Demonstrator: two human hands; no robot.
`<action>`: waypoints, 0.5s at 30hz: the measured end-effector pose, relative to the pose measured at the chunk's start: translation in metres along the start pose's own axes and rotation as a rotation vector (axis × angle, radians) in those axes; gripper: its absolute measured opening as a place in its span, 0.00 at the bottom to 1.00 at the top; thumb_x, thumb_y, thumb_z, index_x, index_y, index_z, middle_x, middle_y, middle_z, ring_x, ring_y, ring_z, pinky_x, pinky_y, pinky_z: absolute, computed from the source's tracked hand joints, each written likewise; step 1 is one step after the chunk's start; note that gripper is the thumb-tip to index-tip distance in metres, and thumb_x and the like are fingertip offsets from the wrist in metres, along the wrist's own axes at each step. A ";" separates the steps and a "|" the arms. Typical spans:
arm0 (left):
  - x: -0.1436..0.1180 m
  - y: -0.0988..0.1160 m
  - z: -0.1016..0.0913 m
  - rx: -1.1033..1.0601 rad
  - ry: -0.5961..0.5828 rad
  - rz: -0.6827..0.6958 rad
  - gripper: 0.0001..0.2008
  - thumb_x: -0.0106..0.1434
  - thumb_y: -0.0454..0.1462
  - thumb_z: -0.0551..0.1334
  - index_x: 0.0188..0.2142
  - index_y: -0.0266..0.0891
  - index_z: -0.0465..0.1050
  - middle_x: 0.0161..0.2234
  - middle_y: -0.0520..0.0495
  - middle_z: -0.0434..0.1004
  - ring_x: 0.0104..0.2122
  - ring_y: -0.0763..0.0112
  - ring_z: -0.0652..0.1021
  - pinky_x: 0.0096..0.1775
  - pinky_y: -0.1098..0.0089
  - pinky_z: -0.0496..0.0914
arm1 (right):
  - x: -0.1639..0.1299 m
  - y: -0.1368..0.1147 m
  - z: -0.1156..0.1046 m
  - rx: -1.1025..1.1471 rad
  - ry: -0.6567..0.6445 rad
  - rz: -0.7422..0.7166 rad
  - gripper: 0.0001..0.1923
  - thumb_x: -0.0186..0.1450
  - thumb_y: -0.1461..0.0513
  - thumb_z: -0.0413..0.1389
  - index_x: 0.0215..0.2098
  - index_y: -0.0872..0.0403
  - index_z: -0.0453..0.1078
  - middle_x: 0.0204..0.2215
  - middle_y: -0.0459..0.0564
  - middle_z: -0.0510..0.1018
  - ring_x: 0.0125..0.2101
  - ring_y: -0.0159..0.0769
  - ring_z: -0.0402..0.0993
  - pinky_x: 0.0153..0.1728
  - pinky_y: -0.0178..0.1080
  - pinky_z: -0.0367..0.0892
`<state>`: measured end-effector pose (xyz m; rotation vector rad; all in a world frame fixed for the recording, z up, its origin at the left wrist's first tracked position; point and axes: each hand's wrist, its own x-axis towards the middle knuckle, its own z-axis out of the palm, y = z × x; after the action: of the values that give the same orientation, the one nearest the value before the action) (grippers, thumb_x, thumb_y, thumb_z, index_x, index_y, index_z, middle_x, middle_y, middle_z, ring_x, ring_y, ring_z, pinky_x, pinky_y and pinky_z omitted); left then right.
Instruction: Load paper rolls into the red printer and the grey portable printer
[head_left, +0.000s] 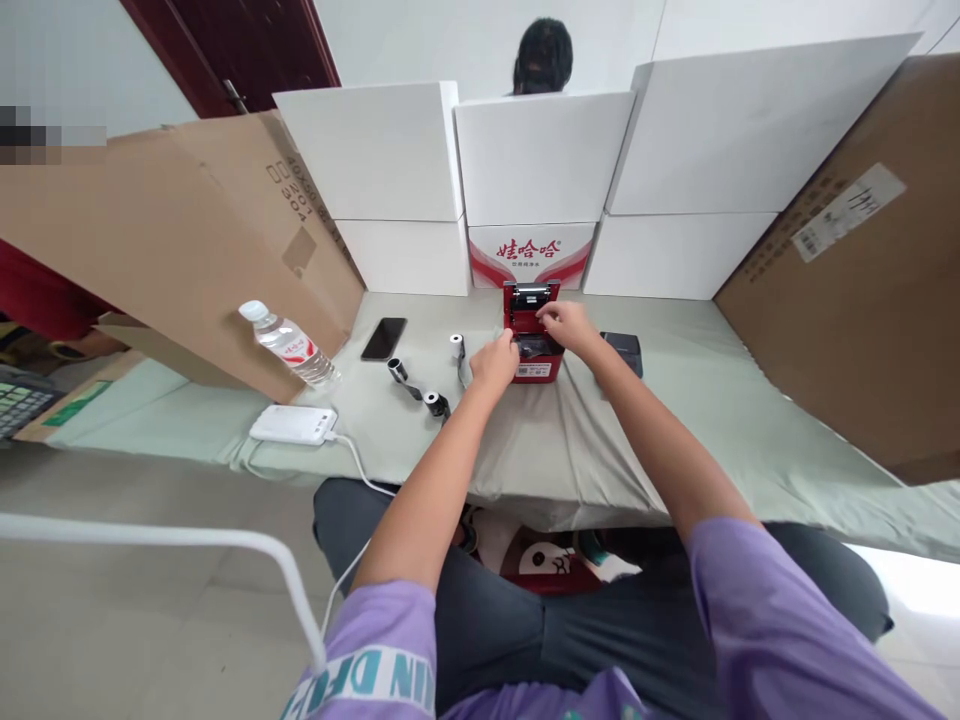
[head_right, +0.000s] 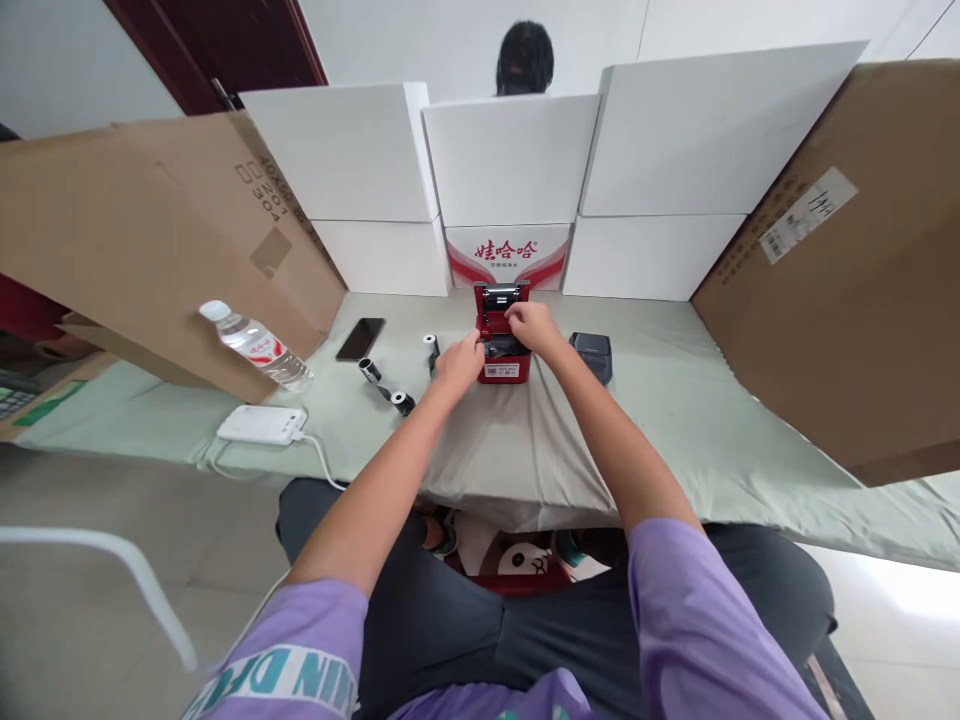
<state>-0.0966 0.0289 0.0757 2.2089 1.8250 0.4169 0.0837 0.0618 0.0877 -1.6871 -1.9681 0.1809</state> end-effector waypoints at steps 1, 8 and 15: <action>0.000 0.000 -0.001 0.000 -0.003 0.001 0.18 0.75 0.39 0.47 0.57 0.46 0.71 0.47 0.40 0.83 0.50 0.51 0.82 0.45 0.60 0.73 | 0.014 -0.009 0.000 -0.109 -0.152 0.030 0.20 0.68 0.67 0.49 0.49 0.56 0.80 0.50 0.58 0.84 0.53 0.45 0.79 0.57 0.43 0.68; -0.015 -0.007 0.013 -0.098 0.028 -0.038 0.20 0.77 0.43 0.45 0.61 0.49 0.68 0.44 0.42 0.84 0.46 0.54 0.83 0.43 0.62 0.72 | 0.057 -0.037 0.022 -0.332 -0.492 0.203 0.11 0.58 0.68 0.61 0.38 0.55 0.82 0.42 0.62 0.86 0.51 0.59 0.79 0.63 0.65 0.59; -0.031 -0.006 0.041 -0.339 0.141 -0.112 0.24 0.79 0.48 0.41 0.64 0.50 0.66 0.46 0.41 0.84 0.44 0.54 0.83 0.43 0.62 0.72 | 0.055 -0.026 0.028 -0.284 -0.452 0.229 0.13 0.57 0.67 0.59 0.37 0.50 0.83 0.43 0.58 0.86 0.53 0.59 0.78 0.66 0.72 0.51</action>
<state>-0.0924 -0.0003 0.0334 1.8816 1.7796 0.8101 0.0435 0.1154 0.0922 -2.2131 -2.1929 0.4145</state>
